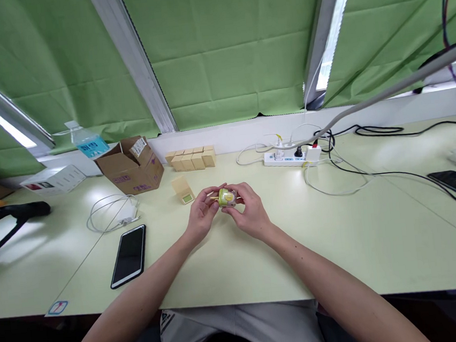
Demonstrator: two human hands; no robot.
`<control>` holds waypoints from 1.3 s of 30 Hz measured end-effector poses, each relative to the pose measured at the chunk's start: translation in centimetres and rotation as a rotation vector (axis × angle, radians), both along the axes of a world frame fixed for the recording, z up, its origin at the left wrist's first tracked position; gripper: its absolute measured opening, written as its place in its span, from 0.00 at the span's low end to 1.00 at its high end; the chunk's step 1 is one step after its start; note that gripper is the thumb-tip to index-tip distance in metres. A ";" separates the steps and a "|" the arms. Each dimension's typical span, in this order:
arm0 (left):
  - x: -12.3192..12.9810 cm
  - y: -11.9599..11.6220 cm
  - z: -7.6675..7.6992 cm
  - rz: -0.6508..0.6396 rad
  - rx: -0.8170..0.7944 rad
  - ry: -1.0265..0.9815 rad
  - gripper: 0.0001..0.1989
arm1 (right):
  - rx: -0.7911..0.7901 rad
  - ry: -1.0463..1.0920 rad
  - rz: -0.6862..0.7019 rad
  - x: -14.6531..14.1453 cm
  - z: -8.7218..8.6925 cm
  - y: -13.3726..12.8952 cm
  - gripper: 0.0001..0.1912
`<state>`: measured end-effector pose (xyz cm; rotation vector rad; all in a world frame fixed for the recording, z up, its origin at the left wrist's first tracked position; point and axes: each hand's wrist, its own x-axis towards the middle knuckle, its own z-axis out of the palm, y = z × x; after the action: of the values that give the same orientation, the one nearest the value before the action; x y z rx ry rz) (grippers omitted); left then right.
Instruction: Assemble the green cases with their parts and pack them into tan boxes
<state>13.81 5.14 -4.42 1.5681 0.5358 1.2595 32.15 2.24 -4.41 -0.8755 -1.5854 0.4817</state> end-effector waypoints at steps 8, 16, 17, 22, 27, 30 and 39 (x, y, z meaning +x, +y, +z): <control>-0.1 0.9 -0.3 0.116 0.105 0.181 0.14 | -0.176 0.048 0.054 0.2 -1.3 0.9 0.22; -4.3 4.9 1.4 1.028 0.287 0.276 0.35 | -0.254 0.307 0.143 1.0 -0.7 1.9 0.32; -4.6 5.5 1.3 1.115 0.251 0.342 0.41 | -0.255 0.325 0.130 1.1 -0.7 2.0 0.31; -5.0 8.2 -0.3 1.217 0.094 0.653 0.56 | -0.242 0.304 0.012 1.1 -0.7 2.1 0.29; -5.6 9.0 -1.7 1.129 0.114 0.701 0.41 | -0.208 0.210 -0.088 1.3 -0.4 1.8 0.26; -5.9 9.0 -1.8 0.942 0.108 0.519 0.41 | -0.205 0.209 -0.119 1.6 -0.1 1.8 0.27; -4.7 5.5 0.5 -0.047 0.134 0.447 0.36 | -0.210 0.287 -0.041 2.1 0.6 1.6 0.27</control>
<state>9.15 10.61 -3.88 1.9786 0.7001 0.9233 34.20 3.80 -3.86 -0.9489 -1.2679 0.7205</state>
